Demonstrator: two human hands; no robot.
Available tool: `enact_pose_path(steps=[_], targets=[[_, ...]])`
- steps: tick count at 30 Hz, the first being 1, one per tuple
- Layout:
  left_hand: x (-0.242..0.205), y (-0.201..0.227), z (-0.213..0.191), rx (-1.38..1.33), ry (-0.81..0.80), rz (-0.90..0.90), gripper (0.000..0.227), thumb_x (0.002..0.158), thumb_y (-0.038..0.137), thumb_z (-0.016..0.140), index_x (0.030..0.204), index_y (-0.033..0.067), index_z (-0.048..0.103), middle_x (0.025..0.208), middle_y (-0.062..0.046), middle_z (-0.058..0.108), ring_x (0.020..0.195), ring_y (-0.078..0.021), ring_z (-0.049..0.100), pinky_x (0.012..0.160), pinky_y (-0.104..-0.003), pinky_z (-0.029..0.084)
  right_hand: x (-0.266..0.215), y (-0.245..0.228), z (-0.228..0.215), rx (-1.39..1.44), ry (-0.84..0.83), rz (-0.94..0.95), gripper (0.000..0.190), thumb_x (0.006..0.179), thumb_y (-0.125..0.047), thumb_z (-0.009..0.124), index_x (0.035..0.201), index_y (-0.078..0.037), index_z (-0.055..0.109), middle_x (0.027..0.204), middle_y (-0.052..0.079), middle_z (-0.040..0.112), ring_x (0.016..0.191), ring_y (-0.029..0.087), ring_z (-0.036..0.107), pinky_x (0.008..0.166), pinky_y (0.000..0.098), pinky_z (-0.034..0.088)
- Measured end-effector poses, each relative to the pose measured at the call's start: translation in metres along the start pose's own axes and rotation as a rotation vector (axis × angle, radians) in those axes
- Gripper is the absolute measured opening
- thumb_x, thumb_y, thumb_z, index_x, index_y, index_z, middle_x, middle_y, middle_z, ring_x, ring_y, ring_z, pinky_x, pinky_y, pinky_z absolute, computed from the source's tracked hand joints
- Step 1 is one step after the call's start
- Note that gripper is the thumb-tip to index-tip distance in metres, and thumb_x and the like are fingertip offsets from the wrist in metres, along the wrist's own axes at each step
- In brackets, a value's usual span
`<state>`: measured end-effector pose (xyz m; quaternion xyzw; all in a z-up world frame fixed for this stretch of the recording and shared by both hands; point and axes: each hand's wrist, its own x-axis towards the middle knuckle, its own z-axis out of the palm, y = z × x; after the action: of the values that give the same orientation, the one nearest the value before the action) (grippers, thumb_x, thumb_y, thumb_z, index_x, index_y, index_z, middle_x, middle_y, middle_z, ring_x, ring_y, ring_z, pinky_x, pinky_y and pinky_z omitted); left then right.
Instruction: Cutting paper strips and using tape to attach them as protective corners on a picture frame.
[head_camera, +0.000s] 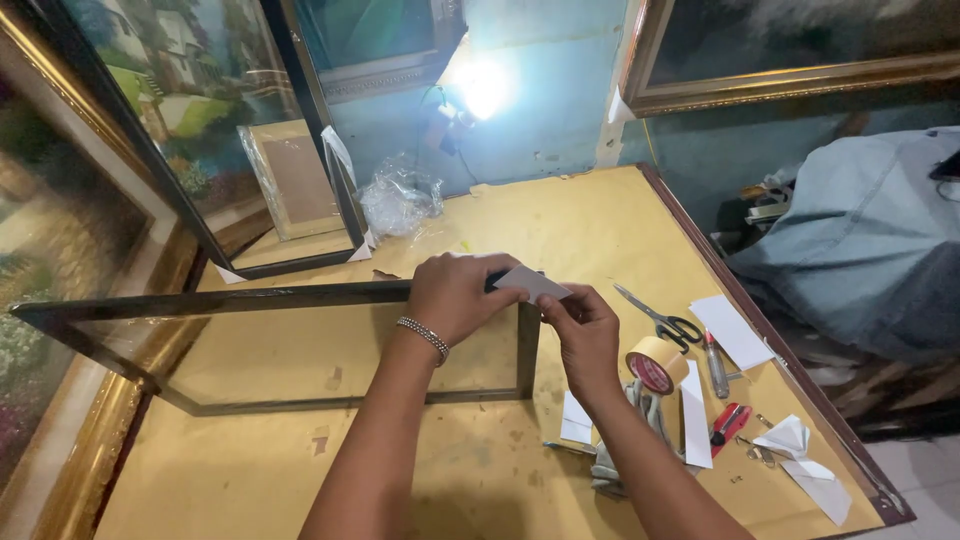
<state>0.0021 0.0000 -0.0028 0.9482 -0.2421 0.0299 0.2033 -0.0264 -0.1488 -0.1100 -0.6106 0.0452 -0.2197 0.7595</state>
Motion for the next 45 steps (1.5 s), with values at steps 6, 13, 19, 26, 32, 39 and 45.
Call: enact_pose_path(steps=[6, 13, 19, 26, 32, 39, 45], targets=[[-0.002, 0.001, -0.001, -0.027, 0.042, 0.011, 0.023, 0.077, 0.042, 0.057, 0.096, 0.0316, 0.064, 0.080, -0.005, 0.069, 0.081, -0.0327, 0.064, 0.077, -0.043, 0.049, -0.005, -0.006, 0.007, 0.015, 0.034, -0.012, 0.023, 0.075, -0.012, 0.071, 0.093, -0.003, 0.060, 0.081, 0.006, 0.059, 0.078, 0.013, 0.056, 0.073, 0.0303, 0.051], [0.003, 0.001, 0.002, -0.004, 0.038, -0.010, 0.027, 0.073, 0.047, 0.061, 0.094, 0.0317, 0.065, 0.079, -0.003, 0.068, 0.081, -0.0304, 0.064, 0.077, -0.042, 0.049, -0.009, -0.013, 0.012, -0.011, 0.056, -0.029, 0.023, 0.074, -0.010, 0.070, 0.094, -0.004, 0.059, 0.081, 0.006, 0.059, 0.077, 0.011, 0.054, 0.071, 0.0291, 0.050], [0.003, 0.004, 0.001, -0.044, 0.056, -0.031, 0.025, 0.072, 0.046, 0.063, 0.090, 0.0292, 0.067, 0.078, -0.003, 0.069, 0.080, -0.0310, 0.064, 0.075, -0.043, 0.049, -0.033, -0.006, 0.016, -0.097, 0.275, -0.209, 0.035, 0.078, -0.012, 0.067, 0.106, -0.010, 0.046, 0.084, 0.000, 0.040, 0.077, 0.010, 0.043, 0.069, 0.0262, 0.044], [0.006, -0.002, 0.006, -0.015, 0.066, -0.028, 0.026, 0.071, 0.048, 0.063, 0.090, 0.0306, 0.068, 0.079, -0.002, 0.069, 0.082, -0.0320, 0.064, 0.076, -0.045, 0.049, -0.052, -0.002, 0.022, -0.814, 0.038, -0.567, 0.059, 0.083, -0.021, 0.051, 0.135, -0.010, 0.025, 0.133, 0.009, 0.021, 0.117, 0.030, 0.021, 0.092, 0.0405, 0.020], [0.006, -0.001, 0.004, -0.010, 0.055, -0.033, 0.026, 0.071, 0.048, 0.062, 0.089, 0.0316, 0.068, 0.080, -0.001, 0.069, 0.084, -0.0312, 0.064, 0.078, -0.045, 0.049, -0.055, -0.008, 0.030, -0.890, -0.024, -0.464, 0.061, 0.088, -0.025, 0.040, 0.140, -0.009, 0.013, 0.143, 0.012, 0.012, 0.123, 0.034, 0.017, 0.091, 0.0455, 0.016], [0.009, -0.003, 0.008, 0.008, 0.050, -0.043, 0.024, 0.069, 0.050, 0.062, 0.064, 0.0264, 0.061, 0.054, 0.003, 0.058, 0.056, -0.0195, 0.052, 0.049, -0.031, 0.035, -0.065, -0.013, 0.035, -0.834, -0.052, -0.459, 0.055, 0.092, -0.030, 0.029, 0.140, -0.012, 0.009, 0.148, 0.010, 0.004, 0.130, 0.031, 0.018, 0.101, 0.0430, 0.018], [0.013, -0.008, 0.014, -0.015, 0.054, -0.076, 0.034, 0.065, 0.054, 0.064, 0.090, 0.0320, 0.068, 0.080, 0.007, 0.068, 0.073, -0.0187, 0.061, 0.060, -0.031, 0.044, -0.063, -0.010, 0.035, -0.815, -0.040, -0.418, 0.058, 0.090, -0.029, 0.033, 0.140, -0.011, 0.010, 0.148, 0.011, 0.010, 0.130, 0.030, 0.021, 0.099, 0.0420, 0.017]])
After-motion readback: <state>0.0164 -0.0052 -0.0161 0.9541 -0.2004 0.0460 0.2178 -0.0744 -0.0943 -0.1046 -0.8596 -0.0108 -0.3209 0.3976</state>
